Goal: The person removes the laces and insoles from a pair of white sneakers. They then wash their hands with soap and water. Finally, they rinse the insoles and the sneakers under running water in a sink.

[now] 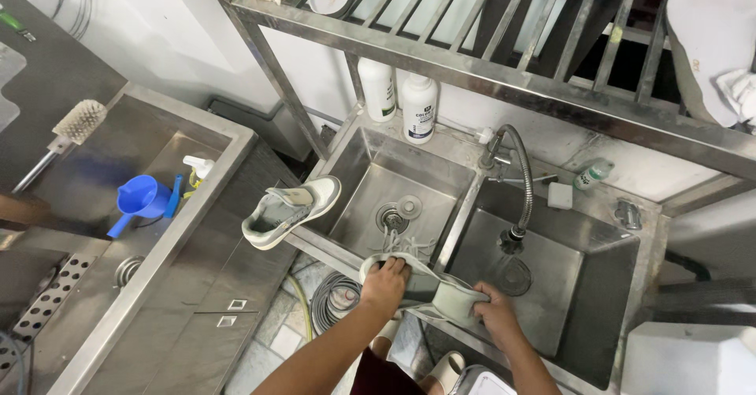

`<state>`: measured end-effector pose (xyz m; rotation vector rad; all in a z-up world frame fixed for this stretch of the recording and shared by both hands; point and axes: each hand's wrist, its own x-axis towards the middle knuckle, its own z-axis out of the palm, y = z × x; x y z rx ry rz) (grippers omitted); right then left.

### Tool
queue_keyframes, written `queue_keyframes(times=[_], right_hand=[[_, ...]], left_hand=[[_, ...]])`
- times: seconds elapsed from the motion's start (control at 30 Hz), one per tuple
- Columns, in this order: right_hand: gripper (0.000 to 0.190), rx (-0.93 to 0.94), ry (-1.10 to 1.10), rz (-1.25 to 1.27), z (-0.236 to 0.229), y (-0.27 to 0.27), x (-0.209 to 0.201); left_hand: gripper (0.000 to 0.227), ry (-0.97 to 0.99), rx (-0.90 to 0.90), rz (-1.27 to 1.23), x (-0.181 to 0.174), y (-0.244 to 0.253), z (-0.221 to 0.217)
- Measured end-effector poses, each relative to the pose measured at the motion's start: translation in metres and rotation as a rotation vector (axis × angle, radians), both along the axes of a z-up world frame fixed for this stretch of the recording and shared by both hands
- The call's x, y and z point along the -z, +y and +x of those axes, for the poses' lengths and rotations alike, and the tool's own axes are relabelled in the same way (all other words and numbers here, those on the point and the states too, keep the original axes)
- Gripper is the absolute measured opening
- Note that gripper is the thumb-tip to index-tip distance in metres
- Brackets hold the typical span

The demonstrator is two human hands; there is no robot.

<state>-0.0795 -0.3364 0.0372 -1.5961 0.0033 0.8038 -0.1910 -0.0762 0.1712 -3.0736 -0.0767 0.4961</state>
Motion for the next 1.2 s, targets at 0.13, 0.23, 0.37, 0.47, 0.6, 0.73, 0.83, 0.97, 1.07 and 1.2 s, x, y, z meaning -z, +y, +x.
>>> queue_keyframes(times=[0.13, 0.23, 0.37, 0.47, 0.6, 0.73, 0.83, 0.97, 1.07, 1.2], right_hand=[[0.023, -0.086, -0.037, 0.013, 0.004, 0.001, -0.005], [0.023, -0.067, -0.049, -0.006, 0.002, 0.004, -0.018], [0.024, -0.053, -0.014, -0.034, 0.001, 0.005, -0.034], [0.025, -0.033, -0.007, -0.027, -0.001, 0.006, -0.035], [0.025, -0.03, -0.015, 0.059, -0.004, 0.005, -0.026], [0.029, 0.007, 0.003, 0.01, -0.005, 0.003, -0.017], [0.032, 0.016, -0.016, 0.056, -0.013, -0.002, -0.012], [0.029, 0.015, -0.011, 0.051, -0.017, 0.002, -0.014], [0.034, 0.017, -0.029, 0.004, -0.014, 0.006, -0.018], [0.035, -0.031, -0.016, -0.093, -0.013, 0.012, -0.023]], left_hand=[[0.047, 0.023, -0.02, 0.071, 0.001, -0.008, 0.014], [0.045, -0.021, -0.035, 0.091, 0.008, -0.013, 0.015], [0.043, -0.002, -0.006, 0.17, 0.017, -0.017, 0.018], [0.043, -0.008, -0.005, 0.156, 0.021, -0.017, 0.018], [0.038, -0.03, -0.006, 0.129, 0.023, -0.014, 0.018], [0.035, -0.018, 0.083, -0.041, 0.015, 0.003, 0.018], [0.034, -0.362, 0.259, -0.204, 0.004, 0.021, 0.017], [0.039, -0.387, 0.202, -0.467, -0.019, 0.034, 0.012], [0.047, -0.471, 0.044, -0.619, -0.026, 0.034, 0.014], [0.05, -0.681, -0.131, -0.69, -0.01, 0.029, 0.015]])
